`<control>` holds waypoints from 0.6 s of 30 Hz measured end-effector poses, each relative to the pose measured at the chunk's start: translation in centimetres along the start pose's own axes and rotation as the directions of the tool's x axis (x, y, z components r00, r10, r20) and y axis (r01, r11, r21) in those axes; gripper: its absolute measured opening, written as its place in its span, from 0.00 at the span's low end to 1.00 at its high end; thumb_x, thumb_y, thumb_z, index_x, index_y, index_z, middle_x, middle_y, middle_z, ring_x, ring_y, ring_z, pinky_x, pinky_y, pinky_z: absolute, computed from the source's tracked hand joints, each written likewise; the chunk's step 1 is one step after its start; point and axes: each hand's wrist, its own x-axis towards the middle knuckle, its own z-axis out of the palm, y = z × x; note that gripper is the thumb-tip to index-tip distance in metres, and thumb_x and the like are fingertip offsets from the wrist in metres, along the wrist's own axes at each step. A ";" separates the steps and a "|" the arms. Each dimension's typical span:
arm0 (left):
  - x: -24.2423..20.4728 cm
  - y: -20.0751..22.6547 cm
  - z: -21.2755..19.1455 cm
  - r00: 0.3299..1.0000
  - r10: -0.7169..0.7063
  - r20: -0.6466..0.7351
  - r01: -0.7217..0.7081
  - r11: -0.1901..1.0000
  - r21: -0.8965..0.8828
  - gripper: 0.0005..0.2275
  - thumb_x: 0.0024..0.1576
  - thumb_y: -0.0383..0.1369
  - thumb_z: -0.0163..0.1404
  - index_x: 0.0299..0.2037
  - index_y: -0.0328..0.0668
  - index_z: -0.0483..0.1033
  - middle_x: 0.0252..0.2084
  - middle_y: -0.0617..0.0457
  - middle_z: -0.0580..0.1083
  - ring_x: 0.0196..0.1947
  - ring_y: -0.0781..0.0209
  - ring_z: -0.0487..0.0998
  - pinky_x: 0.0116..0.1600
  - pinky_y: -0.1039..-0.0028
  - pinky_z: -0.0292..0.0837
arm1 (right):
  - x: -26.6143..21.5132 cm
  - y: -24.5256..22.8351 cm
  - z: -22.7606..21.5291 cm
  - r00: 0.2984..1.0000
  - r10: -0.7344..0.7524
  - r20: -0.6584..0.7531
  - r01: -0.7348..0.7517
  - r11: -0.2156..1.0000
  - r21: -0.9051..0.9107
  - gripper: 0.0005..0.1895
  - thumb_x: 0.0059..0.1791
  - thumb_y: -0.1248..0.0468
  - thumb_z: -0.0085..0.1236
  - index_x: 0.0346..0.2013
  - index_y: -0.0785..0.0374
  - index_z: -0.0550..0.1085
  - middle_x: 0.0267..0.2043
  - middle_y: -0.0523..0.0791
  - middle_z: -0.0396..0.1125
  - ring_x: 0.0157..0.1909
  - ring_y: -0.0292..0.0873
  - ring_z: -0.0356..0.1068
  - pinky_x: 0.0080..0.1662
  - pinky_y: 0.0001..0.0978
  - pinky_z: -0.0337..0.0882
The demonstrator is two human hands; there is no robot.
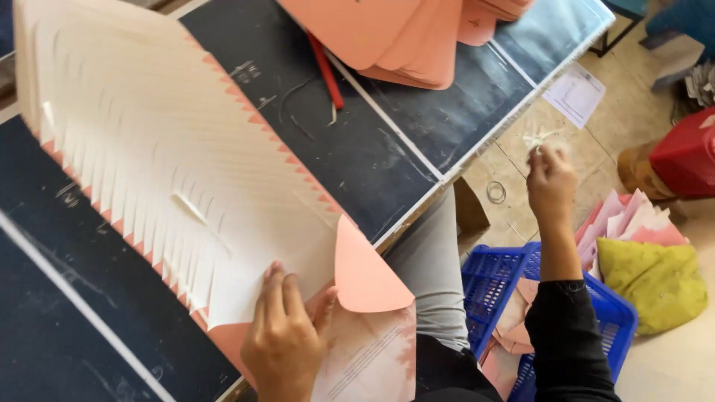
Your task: The person assembles pink envelopes by applying adhesive strips to the flaps and folding them shut. They use a red tool to smooth the edges and a bundle of white sticks to press the flaps firmly. The finished envelopes are stacked on the table.
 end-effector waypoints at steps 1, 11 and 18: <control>0.1 -0.2 0.0 1.000 -0.014 0.014 0.013 0.999 0.039 0.29 0.65 0.61 0.44 0.49 0.40 0.82 0.59 0.44 0.83 0.56 0.52 0.86 0.50 0.70 0.82 | -0.3 4.5 1.0 0.961 0.261 0.091 -0.259 0.965 -0.030 0.19 0.67 0.59 0.48 0.33 0.59 0.72 0.23 0.45 0.62 0.21 0.42 0.61 0.30 0.38 0.62; 0.5 0.2 0.3 0.998 -0.057 -0.017 0.056 0.998 -0.029 0.30 0.67 0.59 0.42 0.49 0.35 0.78 0.57 0.40 0.80 0.55 0.47 0.84 0.52 0.65 0.80 | -4.4 15.4 12.9 0.750 0.599 0.281 -0.445 0.772 -0.454 0.34 0.54 0.34 0.52 0.53 0.59 0.84 0.39 0.58 0.80 0.47 0.65 0.79 0.50 0.52 0.72; 0.7 0.4 0.1 0.995 -0.092 0.033 0.094 0.994 -0.061 0.38 0.63 0.68 0.42 0.52 0.31 0.78 0.57 0.37 0.79 0.56 0.45 0.82 0.49 0.65 0.82 | -4.7 7.5 8.8 0.759 0.571 0.313 -0.439 0.803 -0.402 0.31 0.52 0.37 0.57 0.47 0.61 0.84 0.42 0.57 0.79 0.47 0.63 0.77 0.49 0.53 0.70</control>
